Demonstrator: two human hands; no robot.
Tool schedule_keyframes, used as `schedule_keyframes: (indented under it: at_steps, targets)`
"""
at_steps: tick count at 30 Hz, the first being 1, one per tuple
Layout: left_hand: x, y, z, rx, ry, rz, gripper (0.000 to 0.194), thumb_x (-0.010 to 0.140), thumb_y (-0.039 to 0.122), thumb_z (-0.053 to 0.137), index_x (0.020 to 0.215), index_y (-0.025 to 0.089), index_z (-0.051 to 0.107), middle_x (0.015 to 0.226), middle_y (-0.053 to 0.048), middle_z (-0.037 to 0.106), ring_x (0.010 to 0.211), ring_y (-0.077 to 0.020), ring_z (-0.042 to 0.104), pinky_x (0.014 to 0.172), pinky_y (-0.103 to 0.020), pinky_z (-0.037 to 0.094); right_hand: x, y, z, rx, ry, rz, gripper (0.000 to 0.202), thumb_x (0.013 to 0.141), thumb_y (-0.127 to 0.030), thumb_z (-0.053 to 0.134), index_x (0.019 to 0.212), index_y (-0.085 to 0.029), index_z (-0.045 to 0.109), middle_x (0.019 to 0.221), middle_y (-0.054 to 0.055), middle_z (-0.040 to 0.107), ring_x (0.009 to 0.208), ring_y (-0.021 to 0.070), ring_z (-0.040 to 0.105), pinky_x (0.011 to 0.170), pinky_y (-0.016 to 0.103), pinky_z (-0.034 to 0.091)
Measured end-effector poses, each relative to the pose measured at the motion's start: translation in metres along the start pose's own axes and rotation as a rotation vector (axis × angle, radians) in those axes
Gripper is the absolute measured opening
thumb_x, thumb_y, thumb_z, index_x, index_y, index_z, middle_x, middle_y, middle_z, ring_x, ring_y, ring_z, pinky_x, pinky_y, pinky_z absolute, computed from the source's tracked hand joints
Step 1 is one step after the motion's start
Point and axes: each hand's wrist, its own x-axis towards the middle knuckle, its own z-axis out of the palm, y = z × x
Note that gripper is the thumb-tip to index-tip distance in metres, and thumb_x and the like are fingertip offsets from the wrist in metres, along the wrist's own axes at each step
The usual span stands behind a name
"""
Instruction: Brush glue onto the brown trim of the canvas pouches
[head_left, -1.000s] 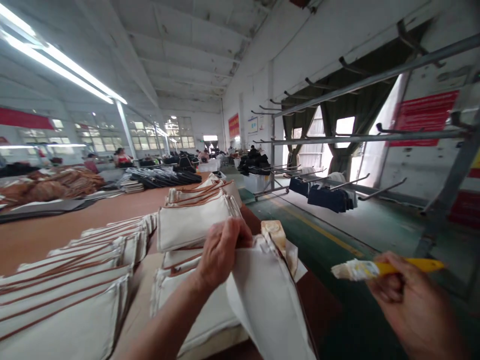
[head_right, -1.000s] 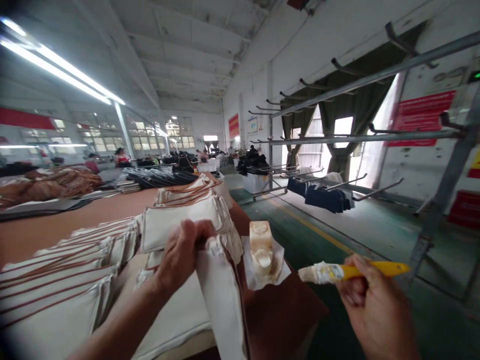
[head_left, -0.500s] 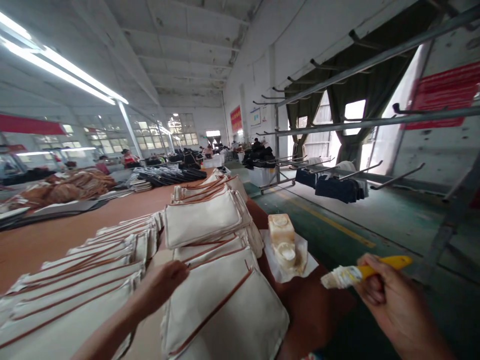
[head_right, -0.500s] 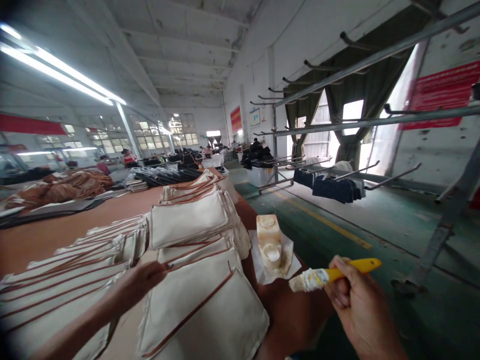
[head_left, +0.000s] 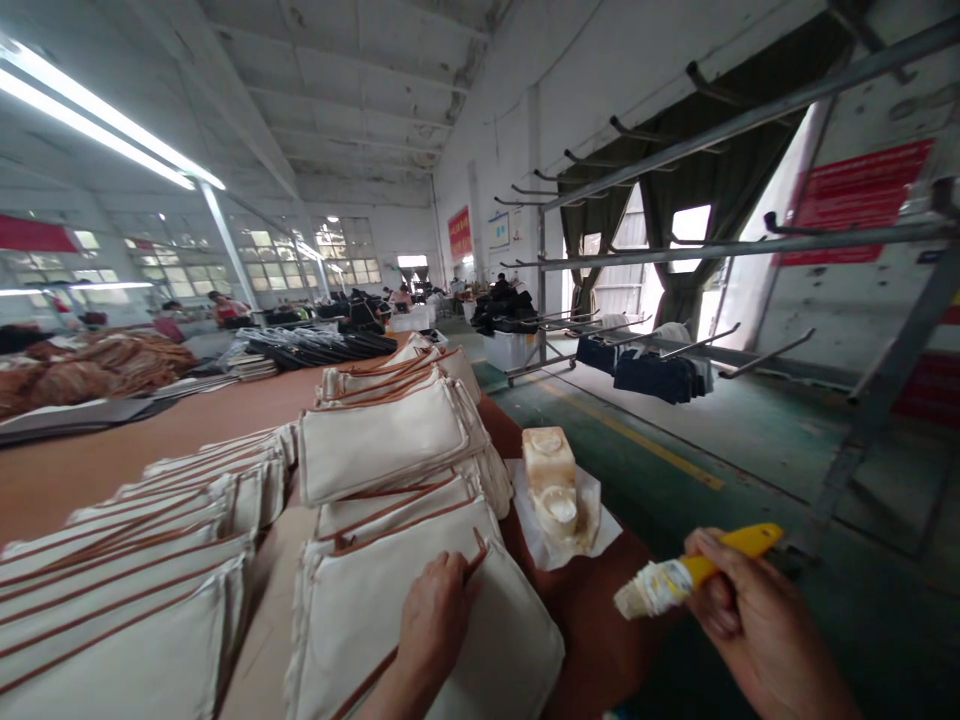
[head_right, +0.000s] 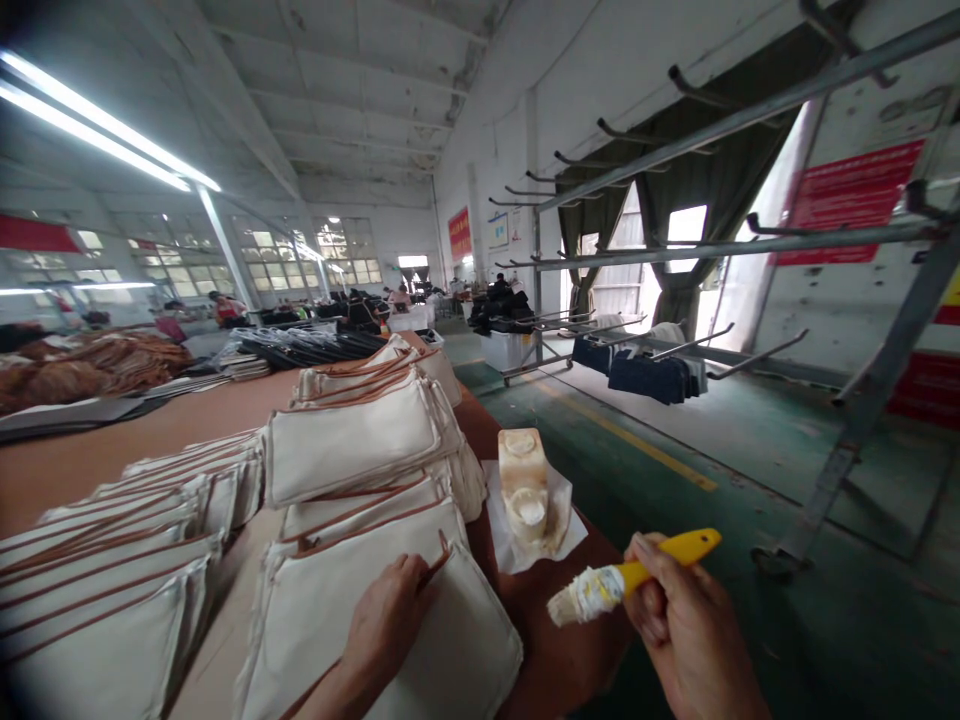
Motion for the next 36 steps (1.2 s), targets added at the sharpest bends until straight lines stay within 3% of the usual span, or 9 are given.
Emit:
schedule_keyframes:
  at_steps: [3,6,9,12,18,21,26,33,36]
  targets:
    - [-0.016,0.002,0.008,0.003,0.081,0.110,0.012,0.094,0.022,0.050,0.094,0.023,0.062,0.092,-0.002,0.066,0.086,-0.0177,0.063,0.074,-0.027,0.043,0.002,0.003,0.001,0.012,0.000,0.013,0.030,0.076,-0.036,0.085,0.073,-0.015,0.064,0.046,-0.007,0.037,0.038,0.0043,0.032,0.038,0.013,0.034]
    - [-0.036,-0.002,0.016,0.001,0.329,0.336,0.017,0.098,0.022,0.044,0.096,0.024,0.061,0.088,-0.002,0.063,0.084,-0.0157,0.063,0.072,-0.025,0.043,0.003,0.002,0.003,0.019,0.009,0.001,0.029,0.075,-0.035,0.085,0.073,-0.014,0.065,0.046,-0.007,0.038,0.038,0.0043,0.033,0.038,0.013,0.035]
    - [-0.047,-0.007,0.015,0.017,0.467,0.397,0.016,0.098,0.024,0.048,0.090,0.025,0.061,0.081,-0.001,0.061,0.076,-0.0147,0.061,0.064,-0.024,0.042,0.005,0.002,0.004,0.037,0.010,-0.002,0.030,0.073,-0.035,0.087,0.072,-0.014,0.065,0.044,-0.007,0.037,0.036,0.0043,0.032,0.037,0.013,0.034]
    - [-0.042,-0.004,0.003,0.004,0.389,0.304,0.014,0.095,0.025,0.051,0.086,0.026,0.061,0.085,-0.001,0.061,0.079,-0.0159,0.060,0.067,-0.025,0.042,0.005,0.004,0.005,0.043,-0.009,0.013,0.031,0.074,-0.035,0.086,0.072,-0.014,0.064,0.044,-0.007,0.037,0.036,0.0041,0.032,0.036,0.013,0.032]
    - [-0.002,0.016,-0.006,0.002,0.034,-0.040,0.018,0.094,0.035,0.048,0.098,0.022,0.059,0.103,-0.005,0.064,0.097,-0.0220,0.059,0.079,-0.031,0.042,0.001,0.010,0.007,0.037,-0.024,0.050,0.030,0.077,-0.036,0.084,0.075,-0.014,0.064,0.046,-0.008,0.036,0.038,0.0043,0.031,0.036,0.013,0.029]
    - [0.014,0.022,0.001,0.012,-0.006,-0.089,0.030,0.097,0.043,0.039,0.101,0.021,0.059,0.106,-0.008,0.064,0.100,-0.0249,0.059,0.080,-0.035,0.041,-0.001,0.015,0.008,0.028,-0.036,0.062,0.032,0.077,-0.038,0.084,0.073,-0.014,0.063,0.046,-0.008,0.034,0.038,0.0039,0.028,0.036,0.014,0.026]
    - [0.023,0.017,0.006,-0.003,-0.067,-0.123,0.024,0.095,0.036,0.043,0.095,0.021,0.061,0.104,-0.009,0.067,0.095,-0.0240,0.064,0.073,-0.032,0.041,0.003,0.027,0.003,-0.019,-0.098,0.038,0.035,0.079,-0.042,0.081,0.073,-0.016,0.059,0.051,-0.009,0.033,0.041,0.0049,0.025,0.039,0.016,0.025]
    - [0.011,0.013,0.006,-0.044,-0.092,-0.079,0.030,0.099,0.037,0.034,0.089,0.022,0.058,0.100,-0.006,0.068,0.088,-0.0193,0.068,0.068,-0.027,0.040,0.070,0.043,0.003,-0.730,-0.213,-0.474,0.037,0.096,-0.053,0.055,0.091,-0.017,0.062,0.063,-0.001,0.050,0.055,0.0166,0.047,0.051,0.026,0.037]
    - [0.008,0.011,-0.012,-0.058,-0.084,0.038,0.028,0.100,0.029,0.031,0.094,0.023,0.057,0.099,-0.004,0.069,0.086,-0.0172,0.069,0.069,-0.026,0.039,0.100,0.057,0.016,-0.852,-0.310,-0.543,0.039,0.094,-0.054,0.053,0.090,-0.018,0.065,0.072,0.005,0.061,0.066,0.0227,0.058,0.063,0.030,0.045]
